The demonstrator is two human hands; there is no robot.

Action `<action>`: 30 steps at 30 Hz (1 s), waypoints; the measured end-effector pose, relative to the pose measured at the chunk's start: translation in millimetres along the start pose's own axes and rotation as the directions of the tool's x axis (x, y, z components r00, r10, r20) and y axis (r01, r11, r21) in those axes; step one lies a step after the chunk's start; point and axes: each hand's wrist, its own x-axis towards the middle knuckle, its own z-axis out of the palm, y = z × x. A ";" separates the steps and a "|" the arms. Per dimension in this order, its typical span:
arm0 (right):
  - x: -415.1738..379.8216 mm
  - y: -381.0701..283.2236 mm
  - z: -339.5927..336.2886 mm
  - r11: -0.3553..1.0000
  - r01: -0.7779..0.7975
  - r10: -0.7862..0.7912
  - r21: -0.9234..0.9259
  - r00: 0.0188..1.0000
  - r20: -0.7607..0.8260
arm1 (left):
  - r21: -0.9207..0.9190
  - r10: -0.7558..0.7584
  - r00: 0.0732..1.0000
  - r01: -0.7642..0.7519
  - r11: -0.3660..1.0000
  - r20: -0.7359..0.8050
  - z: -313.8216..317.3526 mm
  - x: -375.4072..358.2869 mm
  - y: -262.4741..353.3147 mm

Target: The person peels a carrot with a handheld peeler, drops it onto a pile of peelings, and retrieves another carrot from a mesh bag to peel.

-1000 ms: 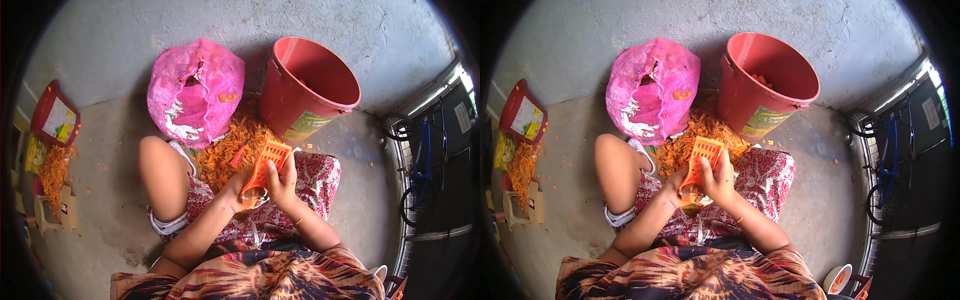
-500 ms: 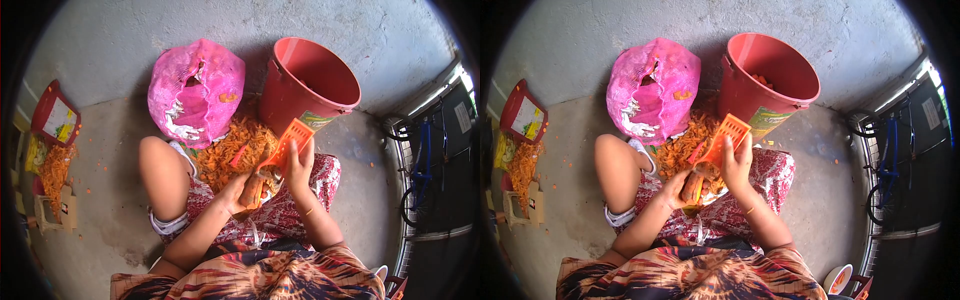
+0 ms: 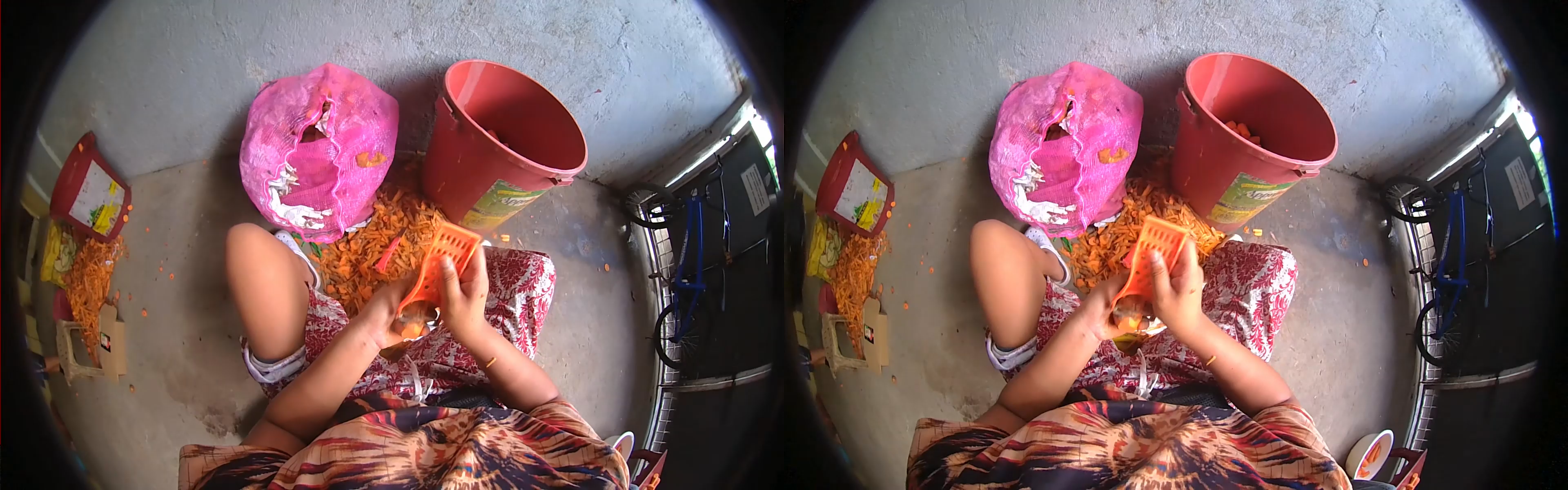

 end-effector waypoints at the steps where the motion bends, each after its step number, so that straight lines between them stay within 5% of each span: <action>1: 5.7 3.5 -6.7 0.998 -0.013 0.012 -0.058 1.000 -0.004 | 0.041 -0.023 0.996 0.019 0.999 0.090 -1.8 -2.1 1.5; 3: 35.7 6.9 -17.5 0.998 0.003 -0.015 -0.066 0.984 -0.178 | -0.009 -0.096 0.995 0.096 0.995 0.007 5.0 -4.6 -1.3; 5: 70.1 57.2 -46.0 0.952 0.063 -0.175 -0.301 0.916 -0.361 | 0.032 -0.078 0.997 0.078 0.996 -0.010 8.6 -8.2 -2.5; 6: 77.2 57.0 -49.3 0.990 -0.004 -0.058 -0.144 0.903 -0.425 | 0.087 -0.064 0.998 0.066 0.994 -0.023 13.7 -10.9 -0.9; 7: 85.2 56.6 -56.7 0.971 -0.048 -0.069 -0.233 0.880 -0.469 | 0.041 -0.071 0.997 0.072 0.997 -0.023 12.7 -10.6 -1.2; 9: 93.6 50.9 -58.4 0.991 0.079 -0.126 -0.112 0.847 -0.517 | -0.053 -0.077 0.997 0.076 0.996 -0.019 9.2 -9.7 -2.3; 12: 64.3 23.1 -40.0 0.998 -0.003 -0.018 -0.070 0.954 -0.300 | -0.035 -0.062 0.980 0.057 0.998 -0.188 13.1 -8.5 1.3; 16: 19.2 -6.0 -2.4 0.976 -0.064 0.074 0.210 0.996 -0.041 | -0.068 -0.008 0.985 0.020 0.998 0.172 -5.4 -2.2 7.4; 18: 4.4 -8.4 2.8 0.948 -0.120 0.099 0.296 0.992 0.084 | -0.093 0.059 0.998 -0.061 0.994 -0.027 6.2 3.2 6.6; 19: 1.1 -9.5 6.4 0.940 -0.133 0.117 0.315 0.991 0.070 | -0.099 0.089 0.988 -0.102 0.990 -0.127 10.8 4.9 5.8; 26: 0.6 -10.9 6.7 0.987 -0.094 0.090 0.134 0.995 0.040 | -0.082 0.128 0.989 -0.135 0.987 -0.079 29.9 -0.8 6.5; 29: 17.3 -4.9 5.3 0.991 0.017 -0.001 0.135 0.993 -0.121 | -0.059 0.014 0.959 0.002 0.998 0.282 -12.0 3.1 7.1; 30: 31.2 3.6 -7.2 0.998 0.028 -0.020 0.051 0.989 -0.148 | -0.021 0.024 0.998 -0.022 1.000 0.061 4.1 -4.1 4.2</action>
